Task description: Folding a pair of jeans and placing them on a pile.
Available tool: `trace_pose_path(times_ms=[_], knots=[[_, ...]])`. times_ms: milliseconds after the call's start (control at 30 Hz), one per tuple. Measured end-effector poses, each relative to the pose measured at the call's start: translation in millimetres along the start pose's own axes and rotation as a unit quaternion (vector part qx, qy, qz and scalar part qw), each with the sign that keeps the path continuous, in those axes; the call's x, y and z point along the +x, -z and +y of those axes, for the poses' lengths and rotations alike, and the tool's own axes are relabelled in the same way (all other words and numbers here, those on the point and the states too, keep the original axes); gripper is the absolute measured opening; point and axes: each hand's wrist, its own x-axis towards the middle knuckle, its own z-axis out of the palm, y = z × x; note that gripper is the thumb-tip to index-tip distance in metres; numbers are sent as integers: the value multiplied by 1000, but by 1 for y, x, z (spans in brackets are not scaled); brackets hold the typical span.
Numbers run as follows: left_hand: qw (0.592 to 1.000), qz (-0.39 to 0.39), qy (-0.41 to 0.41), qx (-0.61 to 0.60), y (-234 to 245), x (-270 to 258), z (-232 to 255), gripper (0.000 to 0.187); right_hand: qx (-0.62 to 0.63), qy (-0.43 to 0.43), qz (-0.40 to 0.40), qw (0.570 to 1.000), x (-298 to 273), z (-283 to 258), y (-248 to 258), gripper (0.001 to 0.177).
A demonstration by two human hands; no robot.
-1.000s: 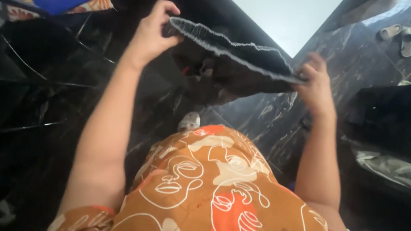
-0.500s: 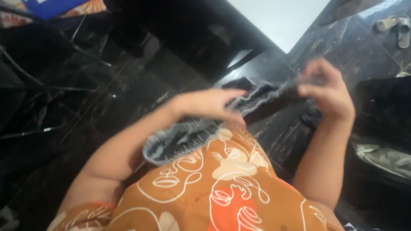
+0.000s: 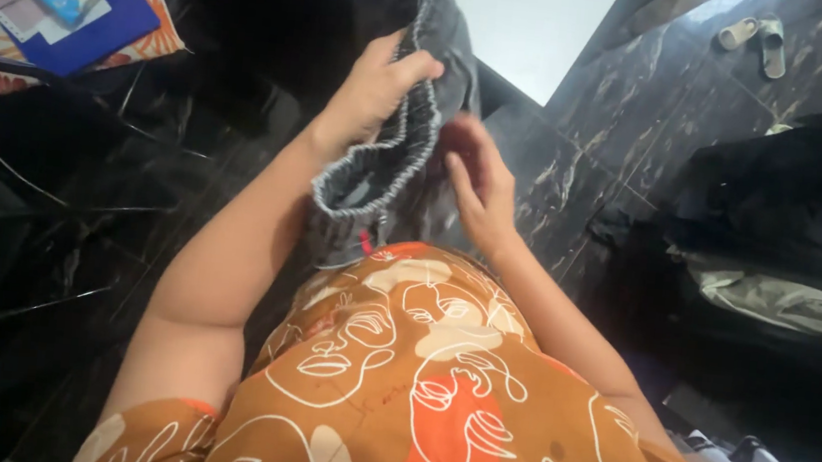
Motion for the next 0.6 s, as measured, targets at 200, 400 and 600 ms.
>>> trace_pose_path(times_ms=[200, 400, 600], knots=[[974, -64, -101, 193, -77, -42, -5, 29, 305, -225, -35, 925, 17, 162, 42, 44], [986, -107, 86, 92, -73, -34, -1, 32, -75, -176, -200, 961, 1, 166, 72, 42], [969, -206, 90, 104, -50, -26, 56, 37, -3, -229, -120, 966, -31, -39, 139, 36]])
